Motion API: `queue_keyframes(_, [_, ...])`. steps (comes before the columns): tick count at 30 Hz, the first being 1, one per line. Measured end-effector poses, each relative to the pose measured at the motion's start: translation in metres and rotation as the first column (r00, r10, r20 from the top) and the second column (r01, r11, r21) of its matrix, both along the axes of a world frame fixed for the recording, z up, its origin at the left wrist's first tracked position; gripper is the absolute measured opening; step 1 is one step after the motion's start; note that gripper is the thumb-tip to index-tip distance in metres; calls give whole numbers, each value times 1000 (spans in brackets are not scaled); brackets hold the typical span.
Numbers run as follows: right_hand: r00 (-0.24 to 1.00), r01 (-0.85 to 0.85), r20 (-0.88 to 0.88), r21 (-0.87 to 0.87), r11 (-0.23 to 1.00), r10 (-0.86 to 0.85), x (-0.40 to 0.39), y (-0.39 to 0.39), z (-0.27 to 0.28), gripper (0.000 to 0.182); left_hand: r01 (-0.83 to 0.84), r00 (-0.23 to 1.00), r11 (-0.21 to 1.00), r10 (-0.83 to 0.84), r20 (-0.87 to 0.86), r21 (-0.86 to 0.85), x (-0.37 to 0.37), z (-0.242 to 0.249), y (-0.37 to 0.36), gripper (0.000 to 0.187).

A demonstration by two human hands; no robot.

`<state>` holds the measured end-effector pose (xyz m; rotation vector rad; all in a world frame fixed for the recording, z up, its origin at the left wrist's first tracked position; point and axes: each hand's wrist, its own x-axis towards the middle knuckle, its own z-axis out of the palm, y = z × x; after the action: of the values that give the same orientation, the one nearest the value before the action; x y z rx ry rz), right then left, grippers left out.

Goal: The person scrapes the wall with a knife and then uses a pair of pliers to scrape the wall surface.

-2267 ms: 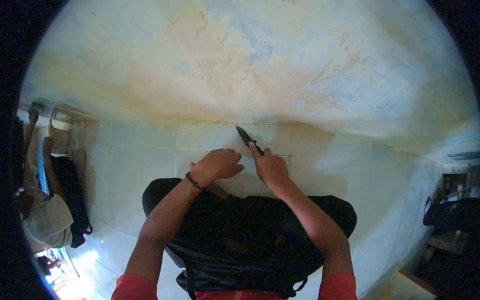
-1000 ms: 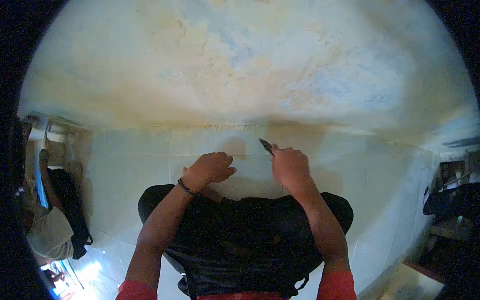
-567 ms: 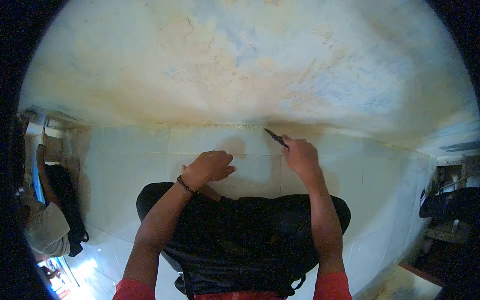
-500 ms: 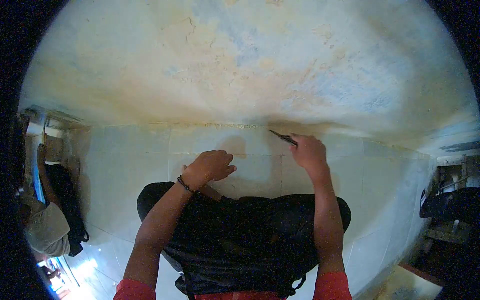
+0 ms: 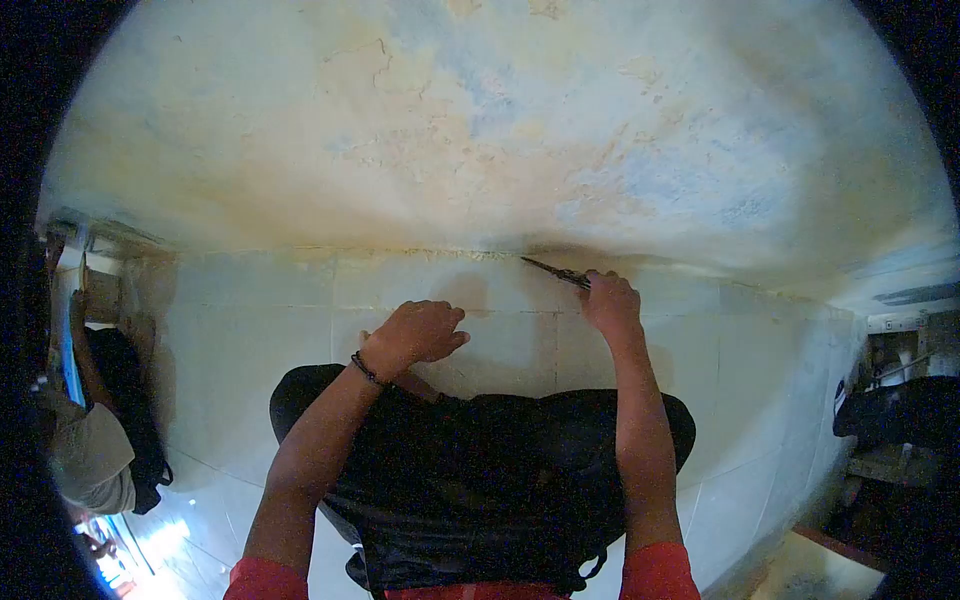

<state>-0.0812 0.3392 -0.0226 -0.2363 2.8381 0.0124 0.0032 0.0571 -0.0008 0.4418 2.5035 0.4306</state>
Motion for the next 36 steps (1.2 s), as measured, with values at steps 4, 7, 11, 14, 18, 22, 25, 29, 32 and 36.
queue_keyframes(4, [993, 89, 82, -1, 996, -88, -7, -10, -1, 44, -2, 1000, 1000, 2, 9, 16, -2, -2, -2, 36])
queue_keyframes(7, [983, 97, 153, 17, 995, -99, -17, 16, 3, 48, 1, 1000, 1000, -1, 4, -3, -3, -5, -2, 36])
queue_keyframes(11, [953, 249, 148, 114, 962, -264, -18, 36, 11, 51, -4, 1000, 1000, 4, -3, -4, -3, -2, 1, 36])
queue_keyframes(14, [969, 210, 116, 66, 976, -216, -14, 33, 4, 44, 15, 1000, 1000, -15, -2, -11, -2, 1, 2, 37])
queue_keyframes(18, [981, 164, 80, 121, 979, -175, -16, 33, 1, 48, 18, 999, 1000, -17, 27, -23, -3, 0, 2, 37])
queue_keyframes(22, [982, 186, -37, 87, 979, -183, -10, 29, 6, 43, 18, 1000, 1000, -17, 19, -25, -3, -5, 0, 37])
queue_keyframes(25, [985, 153, 93, -72, 986, -147, -21, 53, -21, 43, 22, 1000, 1000, -21, 22, -22, -2, -5, 0, 38])
queue_keyframes(29, [958, 208, 231, -150, 967, -170, -24, 62, -25, 44, 21, 1000, 1000, -21, 10, -17, 1, -7, -2, 38])
queue_keyframes(32, [959, 207, 232, -180, 962, -163, -25, 67, -36, 45, 28, 1000, 999, -28, -12, -18, 2, -9, -4, 39])
queue_keyframes(36, [992, 124, 57, -196, 973, -115, -11, 30, -38, 46, 26, 1000, 999, -26, 11, -28, -1, -16, -5, 39])
